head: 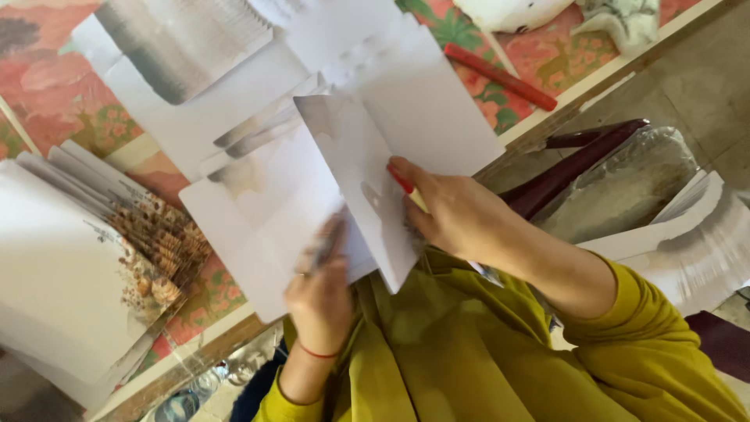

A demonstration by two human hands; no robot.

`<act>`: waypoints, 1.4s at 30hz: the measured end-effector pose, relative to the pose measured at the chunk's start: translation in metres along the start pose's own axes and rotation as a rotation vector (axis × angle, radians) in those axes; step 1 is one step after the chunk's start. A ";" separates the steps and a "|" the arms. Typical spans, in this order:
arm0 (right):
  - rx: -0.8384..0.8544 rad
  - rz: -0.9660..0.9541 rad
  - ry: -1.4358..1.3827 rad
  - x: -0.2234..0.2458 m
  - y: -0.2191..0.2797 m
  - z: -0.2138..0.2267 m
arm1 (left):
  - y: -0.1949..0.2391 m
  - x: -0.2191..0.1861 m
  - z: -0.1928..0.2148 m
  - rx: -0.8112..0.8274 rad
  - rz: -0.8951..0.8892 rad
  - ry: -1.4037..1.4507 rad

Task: The person applies glue to the spine of a stack of papers using a brush, then folds a cover sheet over the glued area to secure it. They repeat this process for multiple paper stacks on a table.

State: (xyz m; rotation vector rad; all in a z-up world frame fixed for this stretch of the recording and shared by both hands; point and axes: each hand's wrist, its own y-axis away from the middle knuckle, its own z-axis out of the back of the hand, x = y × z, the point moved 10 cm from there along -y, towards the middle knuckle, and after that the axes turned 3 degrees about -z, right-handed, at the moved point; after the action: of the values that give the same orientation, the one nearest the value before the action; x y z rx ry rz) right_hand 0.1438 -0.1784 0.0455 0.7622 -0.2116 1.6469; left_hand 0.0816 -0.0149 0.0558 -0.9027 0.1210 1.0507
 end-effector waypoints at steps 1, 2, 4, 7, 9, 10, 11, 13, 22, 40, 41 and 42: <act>0.016 0.000 -0.003 -0.002 -0.002 -0.011 | 0.011 0.010 0.006 0.007 0.014 -0.004; 0.046 0.010 0.135 -0.004 -0.004 -0.023 | 0.024 0.030 0.024 -0.137 0.129 0.191; 0.095 0.023 0.269 0.001 -0.006 -0.033 | 0.042 0.050 0.044 -0.278 0.265 0.379; 0.296 -0.209 0.122 -0.005 -0.006 -0.027 | 0.026 -0.007 0.075 -0.435 -0.088 -0.114; 0.327 -0.296 -0.091 -0.005 -0.003 -0.011 | -0.009 -0.062 0.028 0.017 -0.408 -0.068; 0.314 -0.292 -0.084 -0.025 0.003 -0.010 | -0.009 -0.064 0.016 0.004 -0.416 -0.068; 0.223 -0.211 -0.198 -0.035 0.003 -0.001 | -0.008 -0.070 0.002 0.002 -0.463 -0.095; 0.122 -0.117 -0.303 -0.050 0.018 0.013 | -0.015 -0.077 0.002 -0.016 -0.516 -0.127; -0.970 -0.080 -1.056 -0.249 0.138 0.038 | -0.040 -0.072 0.029 -0.146 -0.502 -0.471; -0.855 0.606 -0.182 -0.181 0.162 -0.024 | -0.001 -0.044 -0.028 0.076 -0.373 -0.456; -0.851 0.583 -0.101 -0.184 0.170 -0.032 | -0.002 -0.045 -0.028 0.075 -0.376 -0.455; -0.847 0.559 -0.020 -0.189 0.179 -0.040 | -0.002 -0.045 -0.028 0.075 -0.378 -0.454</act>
State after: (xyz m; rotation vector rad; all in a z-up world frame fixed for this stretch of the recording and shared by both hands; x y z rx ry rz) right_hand -0.0306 -0.3524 -0.0462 0.0568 -1.1334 1.8254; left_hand 0.0682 -0.0661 0.0612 -0.5710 -0.3748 0.8643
